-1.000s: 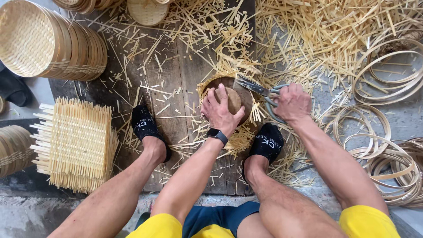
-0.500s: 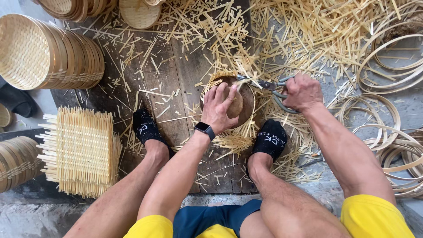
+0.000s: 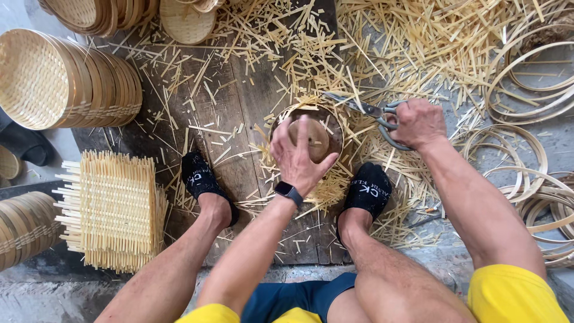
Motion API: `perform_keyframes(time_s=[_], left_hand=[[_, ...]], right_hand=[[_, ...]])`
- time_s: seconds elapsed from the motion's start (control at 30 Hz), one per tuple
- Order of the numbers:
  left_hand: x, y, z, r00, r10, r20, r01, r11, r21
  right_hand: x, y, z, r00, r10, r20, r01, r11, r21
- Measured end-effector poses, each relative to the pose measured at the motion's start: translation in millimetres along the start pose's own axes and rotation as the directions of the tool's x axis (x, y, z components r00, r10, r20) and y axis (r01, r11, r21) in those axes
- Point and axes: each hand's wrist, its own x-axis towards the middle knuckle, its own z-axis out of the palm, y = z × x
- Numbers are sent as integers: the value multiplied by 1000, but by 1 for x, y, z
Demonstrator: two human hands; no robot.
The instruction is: The person sits on the floor and assembles woven bamboo baskets. They fit a round woven bamboo basket over a wooden dome mold, press it into shape, trim the rim with scissors, and stack the finished basket with a pile of completed baskets.
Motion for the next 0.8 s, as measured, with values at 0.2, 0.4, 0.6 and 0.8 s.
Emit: perform_keyframes(time_s=[0.2,0.4,0.6,0.8], left_hand=[[0,1,18,999,-12,30,14,996,-85],[1,-3,7,999,14,-51,-19,994,-109],[-3,-1,20,995,-96,-7,94,985,-142],[2,-27,9,992,70,103,-53,986,-157]], right_hand=[[4,-22,-8,964,-105,-246,91,994,-68],[3,-20,9,999,-29,31,29,999,-27],[10,-26,1,968,-99,-231,82,993,-81],[16,-27,-10,995,-27,96,28,1000,-12]])
